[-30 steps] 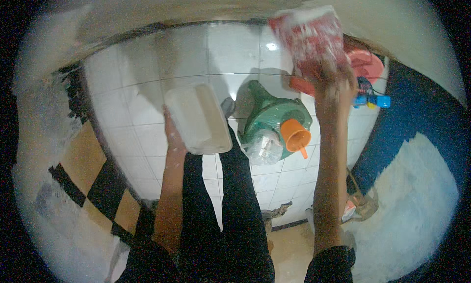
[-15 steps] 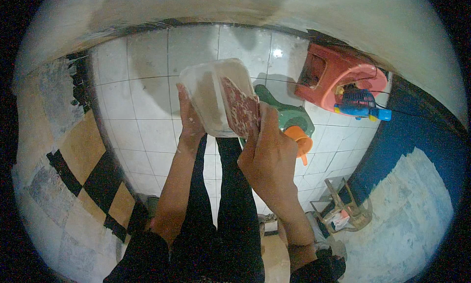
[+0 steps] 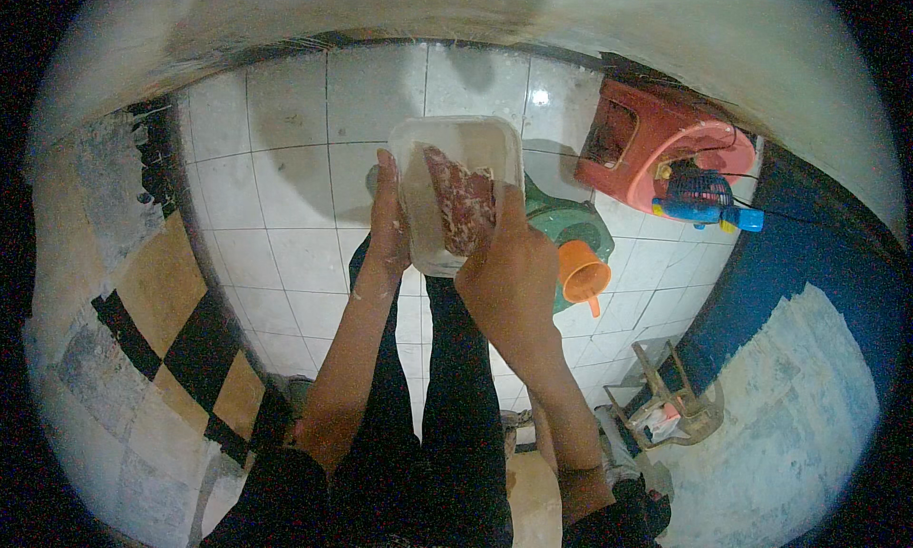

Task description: The person applies a white substance to a wall using a red hand tool, repeatedly scooping the material from a white container and spreading it over a vertical surface.

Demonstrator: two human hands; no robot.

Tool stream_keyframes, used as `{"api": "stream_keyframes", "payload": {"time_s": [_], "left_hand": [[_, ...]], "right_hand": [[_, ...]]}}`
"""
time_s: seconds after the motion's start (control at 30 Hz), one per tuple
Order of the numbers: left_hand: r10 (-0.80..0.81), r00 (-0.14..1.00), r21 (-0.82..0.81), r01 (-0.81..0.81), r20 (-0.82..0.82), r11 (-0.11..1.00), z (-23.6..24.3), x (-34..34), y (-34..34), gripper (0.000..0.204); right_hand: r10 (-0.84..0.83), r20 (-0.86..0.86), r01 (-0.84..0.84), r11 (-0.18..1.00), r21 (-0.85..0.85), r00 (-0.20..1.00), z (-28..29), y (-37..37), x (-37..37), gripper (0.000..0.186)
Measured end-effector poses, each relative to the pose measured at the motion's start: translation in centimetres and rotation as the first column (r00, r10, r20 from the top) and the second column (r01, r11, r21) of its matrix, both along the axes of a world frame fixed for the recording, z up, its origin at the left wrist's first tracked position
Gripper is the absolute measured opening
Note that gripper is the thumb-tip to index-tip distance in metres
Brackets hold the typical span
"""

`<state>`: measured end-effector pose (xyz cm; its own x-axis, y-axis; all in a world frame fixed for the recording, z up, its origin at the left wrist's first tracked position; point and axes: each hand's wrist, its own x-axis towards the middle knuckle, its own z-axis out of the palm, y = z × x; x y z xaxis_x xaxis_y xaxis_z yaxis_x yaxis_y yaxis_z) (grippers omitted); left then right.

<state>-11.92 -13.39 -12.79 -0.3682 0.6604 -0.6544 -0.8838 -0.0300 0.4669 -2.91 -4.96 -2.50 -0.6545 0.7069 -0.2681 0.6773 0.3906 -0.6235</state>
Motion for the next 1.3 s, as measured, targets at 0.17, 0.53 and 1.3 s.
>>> {"api": "stream_keyframes", "payload": {"time_s": [0.17,0.53,1.3], "left_hand": [[-0.063,0.979,-0.021,0.060,-0.194,0.998,-0.7,0.1,-0.5,0.066],[-0.010,0.988,-0.086,-0.003,-0.152,0.996,-1.9,-0.8,1.0,0.068],[0.174,0.956,-0.195,-0.223,-0.238,0.955,-3.1,-4.4,-5.5,0.063]], "right_hand": [[-0.126,-0.134,0.109,0.985,-0.131,0.983,-1.7,0.5,1.4,0.033],[-0.607,-0.226,0.267,0.612,-0.745,0.762,-4.7,2.4,6.7,0.031],[-0.830,-0.402,0.047,0.453,-0.890,0.387,-18.1,21.2,-4.0,0.026]]}}
